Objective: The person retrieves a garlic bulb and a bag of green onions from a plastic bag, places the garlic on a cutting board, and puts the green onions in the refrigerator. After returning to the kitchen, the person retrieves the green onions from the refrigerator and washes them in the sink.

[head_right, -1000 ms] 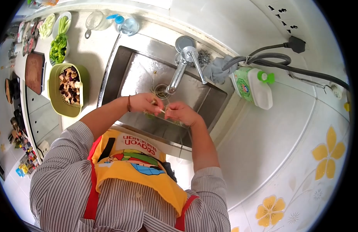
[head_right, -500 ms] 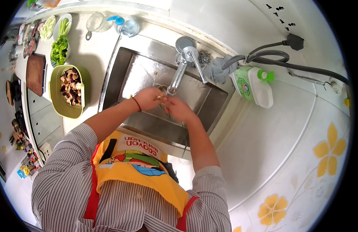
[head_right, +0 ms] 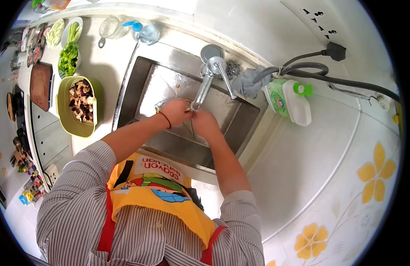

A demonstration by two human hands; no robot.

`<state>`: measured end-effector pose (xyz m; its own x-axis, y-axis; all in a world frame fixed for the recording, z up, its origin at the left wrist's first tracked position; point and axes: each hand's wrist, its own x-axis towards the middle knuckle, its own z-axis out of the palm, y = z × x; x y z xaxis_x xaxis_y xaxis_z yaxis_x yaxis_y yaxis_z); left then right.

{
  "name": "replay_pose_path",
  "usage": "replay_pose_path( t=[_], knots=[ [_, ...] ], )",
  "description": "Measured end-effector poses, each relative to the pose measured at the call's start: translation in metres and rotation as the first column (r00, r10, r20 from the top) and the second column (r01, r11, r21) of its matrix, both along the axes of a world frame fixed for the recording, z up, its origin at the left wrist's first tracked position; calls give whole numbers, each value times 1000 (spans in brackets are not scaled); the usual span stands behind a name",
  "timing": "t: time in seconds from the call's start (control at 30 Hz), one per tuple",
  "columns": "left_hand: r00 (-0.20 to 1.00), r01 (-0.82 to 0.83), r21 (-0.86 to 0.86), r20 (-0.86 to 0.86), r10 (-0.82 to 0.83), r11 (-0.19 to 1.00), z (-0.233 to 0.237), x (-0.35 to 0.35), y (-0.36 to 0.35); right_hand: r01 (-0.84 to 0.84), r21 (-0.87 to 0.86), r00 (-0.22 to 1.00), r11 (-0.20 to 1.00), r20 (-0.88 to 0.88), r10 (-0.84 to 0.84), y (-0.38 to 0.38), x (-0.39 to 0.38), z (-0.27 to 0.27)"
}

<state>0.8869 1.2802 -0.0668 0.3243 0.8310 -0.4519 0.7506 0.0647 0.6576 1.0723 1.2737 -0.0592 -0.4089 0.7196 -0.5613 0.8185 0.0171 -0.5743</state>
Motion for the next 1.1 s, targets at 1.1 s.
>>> replay_pose_path(
  t=[1.1],
  knots=[
    [594, -491, -637, 256, 763, 595, 6, -1, -11, 615, -145, 737, 775, -244, -631, -33, -7, -13]
  ],
)
